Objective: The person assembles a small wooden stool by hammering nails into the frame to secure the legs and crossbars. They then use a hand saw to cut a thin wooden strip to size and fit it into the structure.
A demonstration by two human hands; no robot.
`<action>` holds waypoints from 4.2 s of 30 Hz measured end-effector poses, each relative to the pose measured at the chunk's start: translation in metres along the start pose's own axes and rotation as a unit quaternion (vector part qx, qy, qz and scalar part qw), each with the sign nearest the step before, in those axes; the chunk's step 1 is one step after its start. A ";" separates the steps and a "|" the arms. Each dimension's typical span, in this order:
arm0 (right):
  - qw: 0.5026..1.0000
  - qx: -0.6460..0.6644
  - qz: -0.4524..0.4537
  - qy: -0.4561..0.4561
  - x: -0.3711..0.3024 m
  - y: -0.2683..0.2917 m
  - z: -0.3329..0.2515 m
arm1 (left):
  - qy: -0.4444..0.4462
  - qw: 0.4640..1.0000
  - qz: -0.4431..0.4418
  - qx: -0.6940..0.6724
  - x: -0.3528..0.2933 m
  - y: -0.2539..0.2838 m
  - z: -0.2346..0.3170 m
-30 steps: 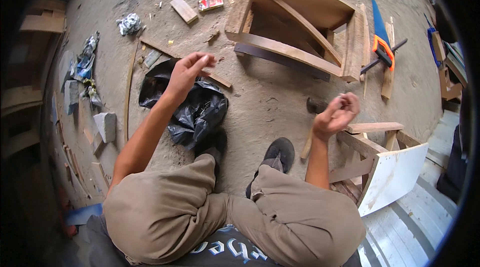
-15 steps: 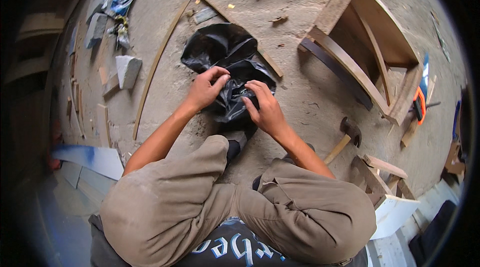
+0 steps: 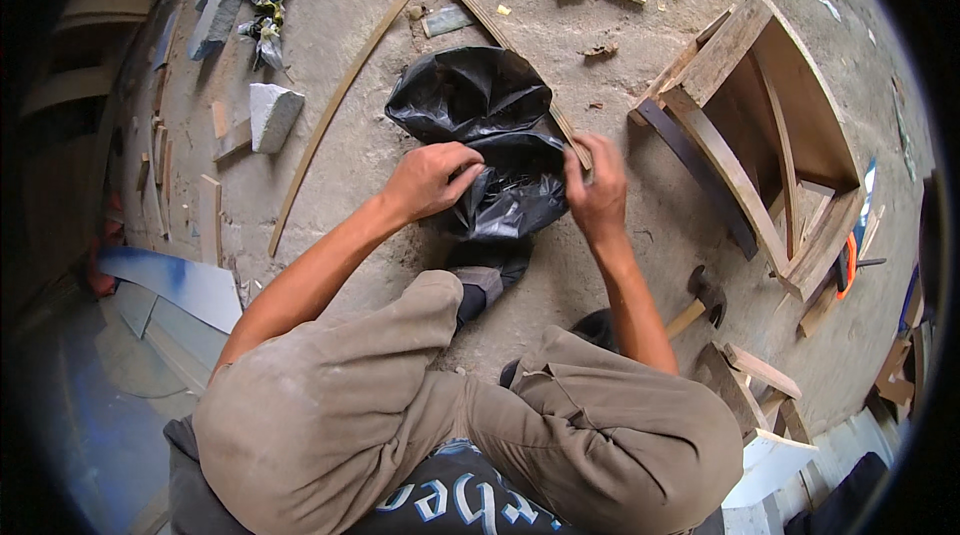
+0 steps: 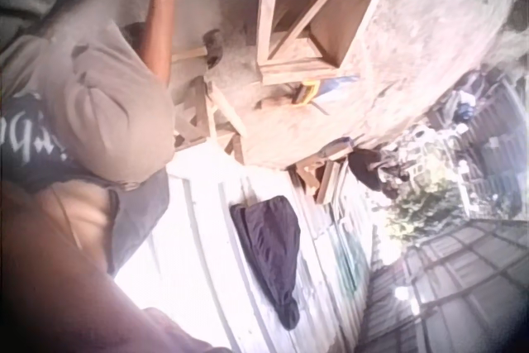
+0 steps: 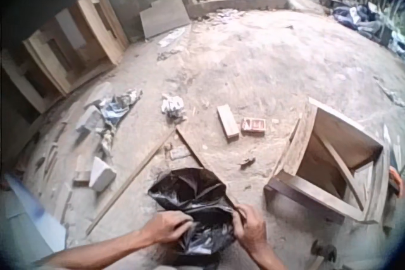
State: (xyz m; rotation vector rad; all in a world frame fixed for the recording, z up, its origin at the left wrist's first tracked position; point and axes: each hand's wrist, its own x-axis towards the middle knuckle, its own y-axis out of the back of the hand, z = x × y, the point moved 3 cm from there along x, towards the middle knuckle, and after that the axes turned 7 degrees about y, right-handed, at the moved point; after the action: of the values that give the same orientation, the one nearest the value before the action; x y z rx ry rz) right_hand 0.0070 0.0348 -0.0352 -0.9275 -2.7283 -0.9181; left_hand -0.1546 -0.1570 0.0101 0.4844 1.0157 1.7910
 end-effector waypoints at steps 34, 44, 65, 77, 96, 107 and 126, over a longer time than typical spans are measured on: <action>0.927 -0.289 0.026 -0.238 -0.167 0.288 -0.088 | -0.036 0.868 -0.113 -0.483 0.135 -0.016 0.092; 0.944 -0.307 0.075 -0.100 -0.104 0.301 -0.060 | -0.080 0.872 -0.080 -0.476 0.144 -0.029 0.119; 0.924 -0.361 0.103 -0.071 -0.083 0.340 -0.029 | 0.092 0.874 -0.185 -0.440 0.234 -0.015 0.155; 0.936 -0.328 0.105 -0.069 -0.072 0.322 -0.021 | 0.098 0.786 -0.253 -0.555 0.224 -0.028 0.177; 0.921 -0.354 0.157 -0.035 -0.075 0.311 -0.023 | -0.374 0.919 0.099 -0.075 0.199 -0.005 0.186; 0.906 -0.396 0.151 -0.010 -0.082 0.306 -0.026 | -0.389 0.915 0.100 -0.038 0.200 -0.003 0.184; 0.931 -0.353 0.097 -0.006 -0.065 0.310 -0.033 | -0.331 0.925 0.101 -0.158 0.195 0.005 0.173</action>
State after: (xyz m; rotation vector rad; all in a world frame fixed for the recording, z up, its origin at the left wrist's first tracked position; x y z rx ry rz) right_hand 0.2386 0.1769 0.1307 -1.2626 -2.2469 -1.8978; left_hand -0.1210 0.0893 0.0901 0.9310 0.2073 1.7324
